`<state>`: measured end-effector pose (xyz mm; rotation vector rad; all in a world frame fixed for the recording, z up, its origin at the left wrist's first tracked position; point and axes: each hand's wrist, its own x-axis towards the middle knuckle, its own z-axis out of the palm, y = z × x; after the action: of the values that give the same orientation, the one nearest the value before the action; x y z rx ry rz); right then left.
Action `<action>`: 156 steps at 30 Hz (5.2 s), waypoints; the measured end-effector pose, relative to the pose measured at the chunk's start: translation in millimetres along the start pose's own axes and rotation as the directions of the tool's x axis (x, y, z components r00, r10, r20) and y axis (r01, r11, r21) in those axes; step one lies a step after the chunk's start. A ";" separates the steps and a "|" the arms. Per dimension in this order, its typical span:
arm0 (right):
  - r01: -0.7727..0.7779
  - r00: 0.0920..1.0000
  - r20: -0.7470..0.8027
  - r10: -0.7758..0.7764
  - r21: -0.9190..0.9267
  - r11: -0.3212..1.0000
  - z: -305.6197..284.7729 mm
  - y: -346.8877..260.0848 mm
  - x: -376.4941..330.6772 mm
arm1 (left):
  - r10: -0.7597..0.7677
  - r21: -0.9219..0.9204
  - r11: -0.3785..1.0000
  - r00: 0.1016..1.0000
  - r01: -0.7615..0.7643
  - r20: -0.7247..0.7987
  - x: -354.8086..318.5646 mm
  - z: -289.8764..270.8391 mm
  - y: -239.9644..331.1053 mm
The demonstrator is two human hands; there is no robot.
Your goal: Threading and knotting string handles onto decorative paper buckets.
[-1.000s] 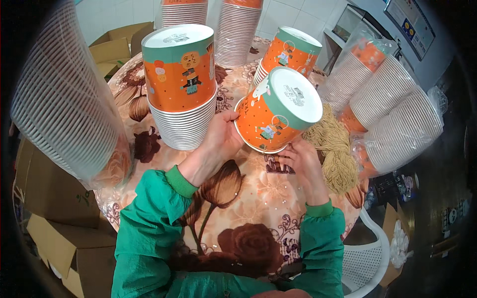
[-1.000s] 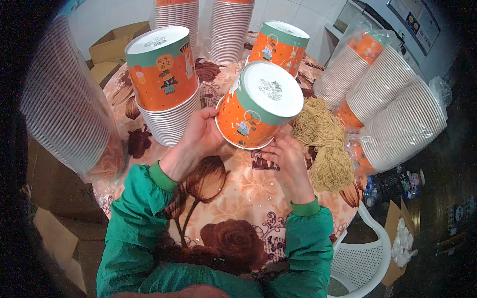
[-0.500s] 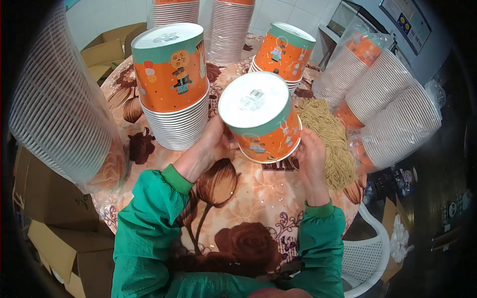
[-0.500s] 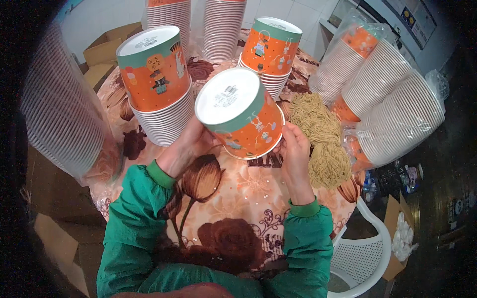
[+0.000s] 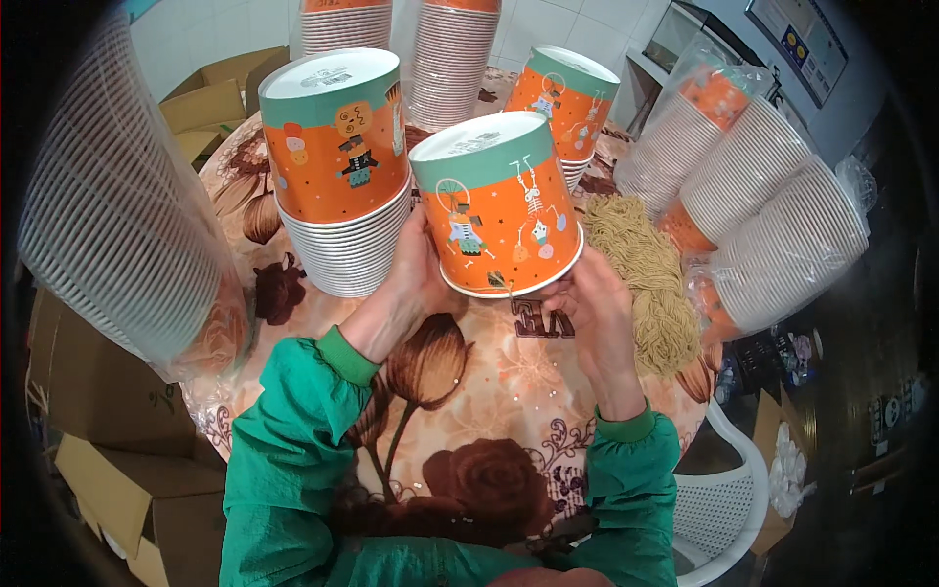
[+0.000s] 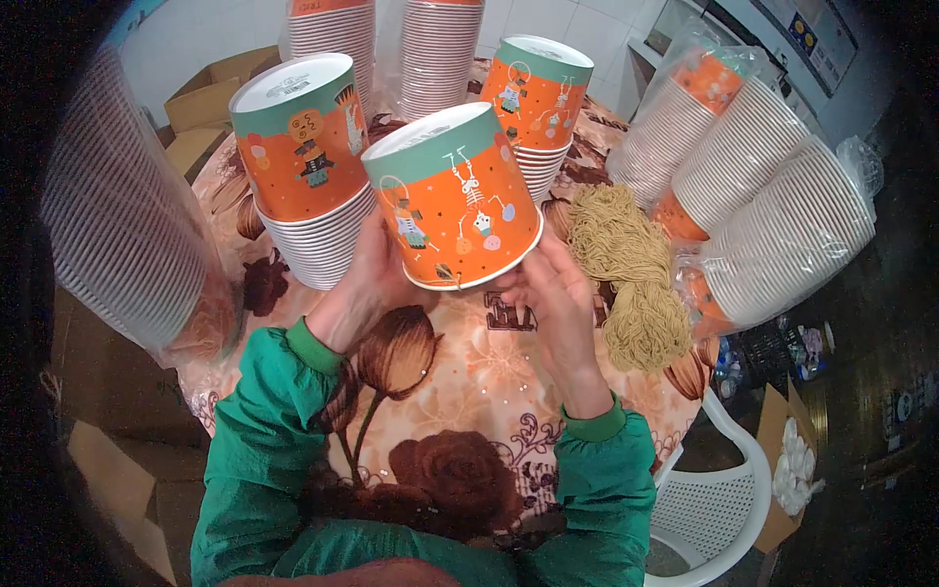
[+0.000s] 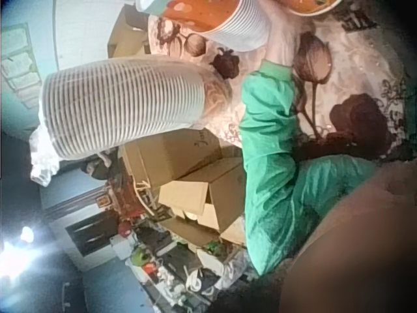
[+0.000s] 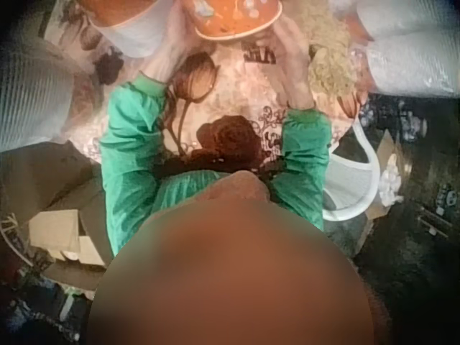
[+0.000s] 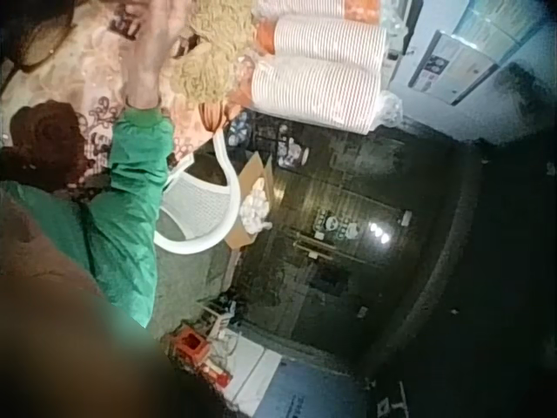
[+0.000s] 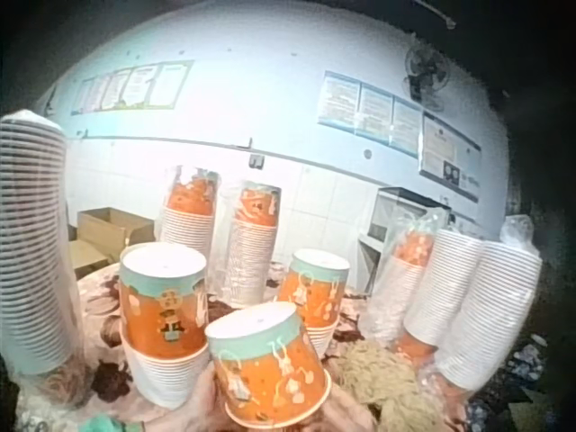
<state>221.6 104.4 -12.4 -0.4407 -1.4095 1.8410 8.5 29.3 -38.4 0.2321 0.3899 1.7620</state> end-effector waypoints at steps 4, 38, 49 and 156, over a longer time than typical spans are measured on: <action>0.002 0.998 0.058 0.002 -0.067 0.998 7.7 5.9 -2.5 | 0.046 0.083 0.996 0.999 -0.043 -0.029 1.4 -5.6 -0.6; -0.079 0.990 0.138 0.001 0.562 0.823 -109.2 33.7 39.1 | 0.090 0.316 0.949 0.974 -0.021 -0.207 -0.2 -9.8 6.0; -0.011 1.000 0.007 0.009 0.625 0.781 -119.5 22.1 39.0 | -0.173 0.378 0.878 0.931 0.294 -0.322 7.8 -32.0 -30.1; 0.222 0.961 -0.137 -0.239 -0.131 0.966 -38.2 6.9 188.3 | 0.631 0.586 0.318 0.628 -0.745 0.456 208.7 57.8 45.4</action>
<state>122.2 268.4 0.8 -0.4435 -1.4032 1.5137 -58.8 231.5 21.0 1.3081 1.0252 2.3204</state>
